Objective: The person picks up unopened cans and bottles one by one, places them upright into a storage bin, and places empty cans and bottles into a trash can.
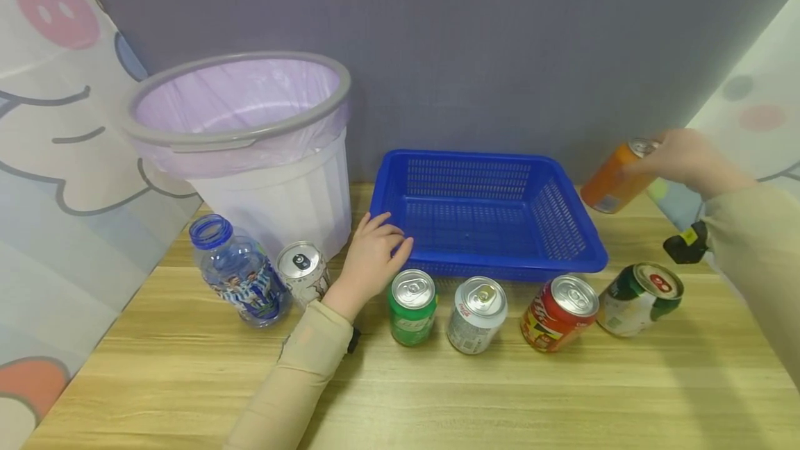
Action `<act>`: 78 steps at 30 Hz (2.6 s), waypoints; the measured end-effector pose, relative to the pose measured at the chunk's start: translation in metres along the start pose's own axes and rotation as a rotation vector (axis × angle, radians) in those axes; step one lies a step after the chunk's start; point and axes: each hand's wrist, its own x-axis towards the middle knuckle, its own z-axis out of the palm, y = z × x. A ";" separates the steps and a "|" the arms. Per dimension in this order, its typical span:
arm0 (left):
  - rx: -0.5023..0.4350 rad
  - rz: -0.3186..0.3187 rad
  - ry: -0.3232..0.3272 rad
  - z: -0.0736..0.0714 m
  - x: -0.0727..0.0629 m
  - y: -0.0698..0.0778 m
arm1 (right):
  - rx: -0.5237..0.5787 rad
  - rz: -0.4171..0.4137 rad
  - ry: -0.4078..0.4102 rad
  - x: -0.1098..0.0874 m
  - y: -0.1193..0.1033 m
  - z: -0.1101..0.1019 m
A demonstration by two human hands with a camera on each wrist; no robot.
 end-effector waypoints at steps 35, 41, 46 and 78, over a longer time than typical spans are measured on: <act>-0.007 0.000 -0.004 -0.001 0.000 0.002 | 0.216 -0.046 0.111 0.015 -0.077 0.031; -0.007 -0.001 -0.014 -0.001 0.000 0.001 | 0.202 -0.066 0.140 0.024 -0.085 0.044; -0.005 -0.019 -0.024 -0.003 -0.002 -0.001 | 0.191 -0.062 0.135 0.034 -0.094 0.058; -0.001 0.000 0.003 -0.004 -0.004 0.003 | 0.183 -0.077 0.106 0.048 -0.089 0.101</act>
